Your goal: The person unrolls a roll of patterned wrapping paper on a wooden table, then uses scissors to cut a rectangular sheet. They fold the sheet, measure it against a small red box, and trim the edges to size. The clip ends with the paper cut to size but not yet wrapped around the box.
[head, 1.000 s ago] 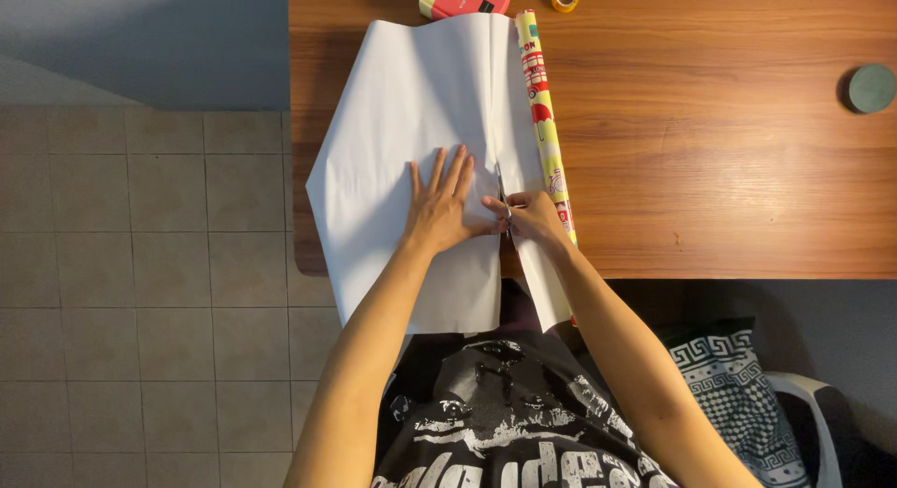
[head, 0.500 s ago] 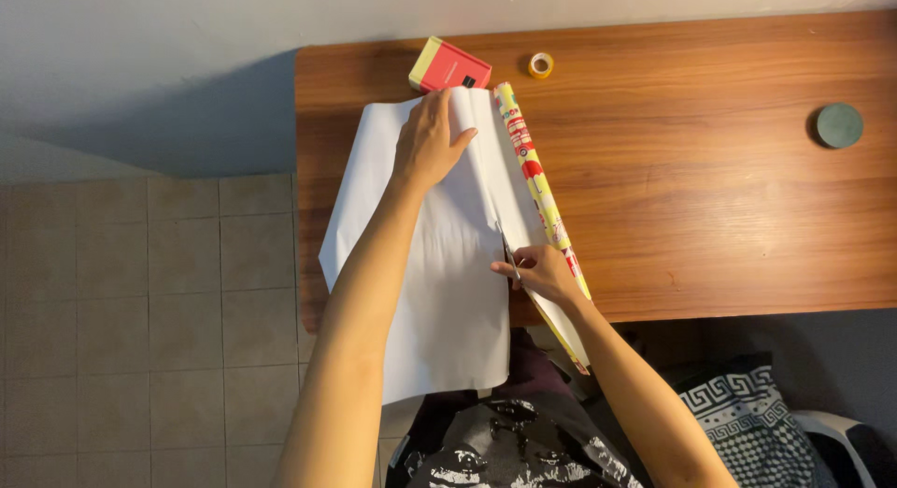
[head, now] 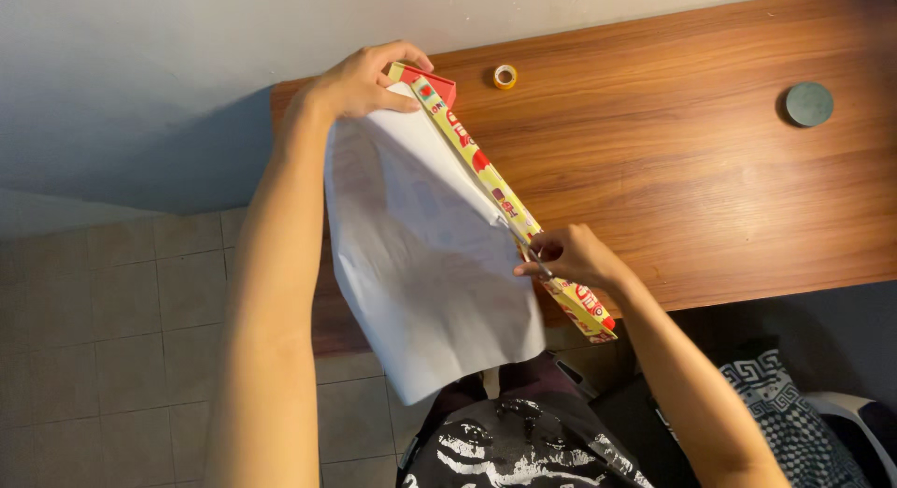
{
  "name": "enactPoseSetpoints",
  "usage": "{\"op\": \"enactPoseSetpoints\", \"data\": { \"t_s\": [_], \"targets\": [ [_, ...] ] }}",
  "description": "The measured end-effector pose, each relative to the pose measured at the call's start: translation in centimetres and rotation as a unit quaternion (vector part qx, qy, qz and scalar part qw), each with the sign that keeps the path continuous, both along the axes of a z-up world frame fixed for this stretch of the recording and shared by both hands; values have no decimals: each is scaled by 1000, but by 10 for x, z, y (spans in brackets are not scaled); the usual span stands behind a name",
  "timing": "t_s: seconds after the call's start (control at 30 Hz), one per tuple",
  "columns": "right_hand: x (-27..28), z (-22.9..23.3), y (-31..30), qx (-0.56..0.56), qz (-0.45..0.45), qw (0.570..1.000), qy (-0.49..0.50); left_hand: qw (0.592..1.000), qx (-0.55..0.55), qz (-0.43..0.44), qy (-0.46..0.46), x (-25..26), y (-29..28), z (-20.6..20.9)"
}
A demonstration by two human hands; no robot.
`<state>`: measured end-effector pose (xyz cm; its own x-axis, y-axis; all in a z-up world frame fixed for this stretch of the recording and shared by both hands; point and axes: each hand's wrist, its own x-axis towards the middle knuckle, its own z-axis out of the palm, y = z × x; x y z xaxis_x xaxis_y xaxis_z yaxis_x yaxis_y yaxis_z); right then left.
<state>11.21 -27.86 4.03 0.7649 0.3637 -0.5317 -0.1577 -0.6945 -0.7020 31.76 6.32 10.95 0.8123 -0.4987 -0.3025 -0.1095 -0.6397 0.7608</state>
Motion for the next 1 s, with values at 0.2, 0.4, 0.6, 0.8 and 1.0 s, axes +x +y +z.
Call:
{"op": "enactPoseSetpoints", "data": {
  "t_s": [0.2,0.4,0.6,0.8,1.0],
  "targets": [
    [83,79,-31,-17,134,987,-91,987,-157,-24,-13,-15,29,57],
    [123,143,-35,-102,240,963,-66,953,-284,103,18,-90,57,46],
    [147,119,-30,-195,361,912,-19,951,-244,191,24,-170,25,-34],
    [147,37,-16,-156,390,907,41,952,-224,206,20,-182,34,-71],
    [125,-20,-16,-99,292,949,70,947,-236,210,52,-186,54,-104]
  ]
}}
